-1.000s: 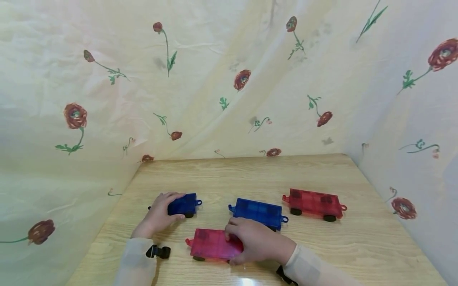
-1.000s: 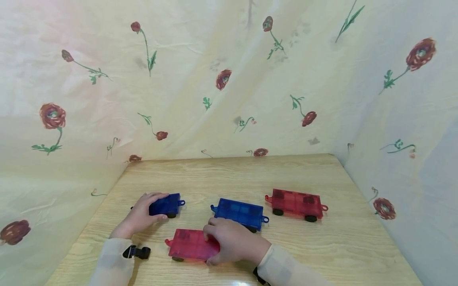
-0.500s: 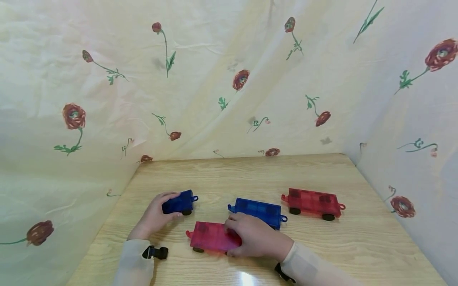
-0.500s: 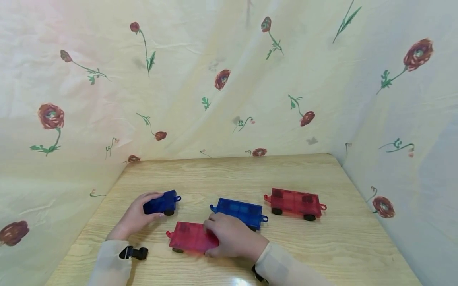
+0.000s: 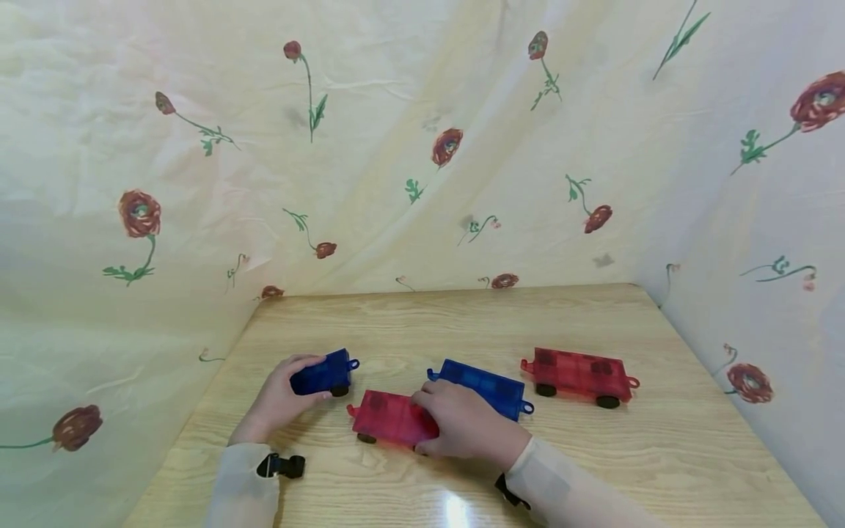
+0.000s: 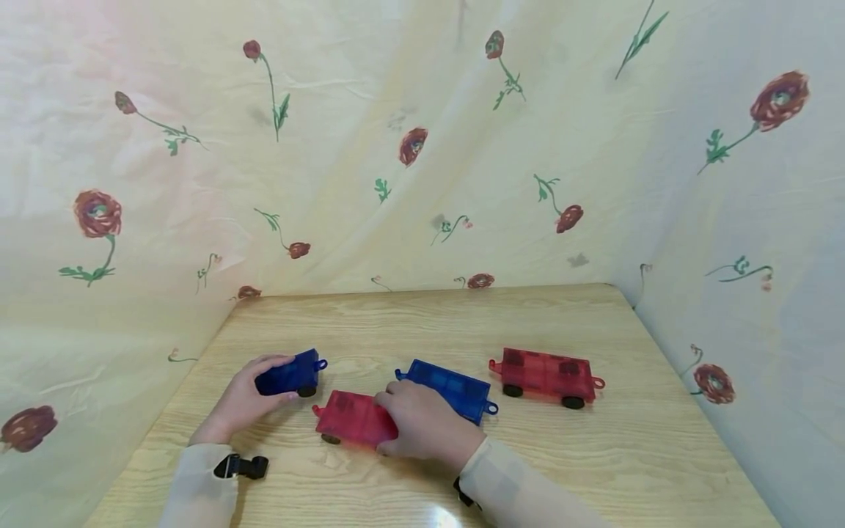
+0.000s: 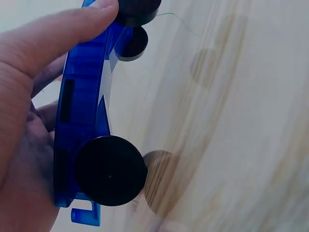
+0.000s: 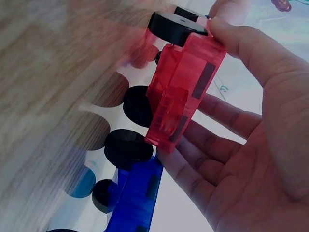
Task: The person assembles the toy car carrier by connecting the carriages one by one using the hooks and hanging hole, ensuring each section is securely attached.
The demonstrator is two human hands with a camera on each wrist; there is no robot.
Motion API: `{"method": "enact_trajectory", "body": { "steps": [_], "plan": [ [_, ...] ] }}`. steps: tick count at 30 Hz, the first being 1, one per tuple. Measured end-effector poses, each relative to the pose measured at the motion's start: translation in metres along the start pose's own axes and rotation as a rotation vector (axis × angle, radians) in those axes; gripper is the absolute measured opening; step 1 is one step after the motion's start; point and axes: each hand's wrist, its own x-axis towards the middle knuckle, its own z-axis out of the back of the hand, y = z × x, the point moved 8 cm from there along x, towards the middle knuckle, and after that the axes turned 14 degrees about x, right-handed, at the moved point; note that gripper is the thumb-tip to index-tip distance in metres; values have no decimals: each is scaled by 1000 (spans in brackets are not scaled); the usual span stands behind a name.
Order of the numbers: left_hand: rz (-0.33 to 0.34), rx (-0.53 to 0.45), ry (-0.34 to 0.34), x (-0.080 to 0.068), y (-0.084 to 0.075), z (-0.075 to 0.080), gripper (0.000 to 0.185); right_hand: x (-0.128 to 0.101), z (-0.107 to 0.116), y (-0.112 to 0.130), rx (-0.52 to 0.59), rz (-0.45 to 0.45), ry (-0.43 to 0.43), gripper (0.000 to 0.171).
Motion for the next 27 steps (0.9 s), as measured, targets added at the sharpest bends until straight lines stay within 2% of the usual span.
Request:
{"method": "enact_trajectory", "body": {
  "steps": [12,20,27],
  "plan": [
    [9,-24,-1,-2,8,3,68,9,4,-6,-11,-25,-44,62],
    [-22,-76,12,-5,2,9,67,10,6,-6,-5,-52,-54,61],
    [-51,-69,53,-6,-4,7,66,10,7,-8,4,-88,-54,63]
  ]
}}
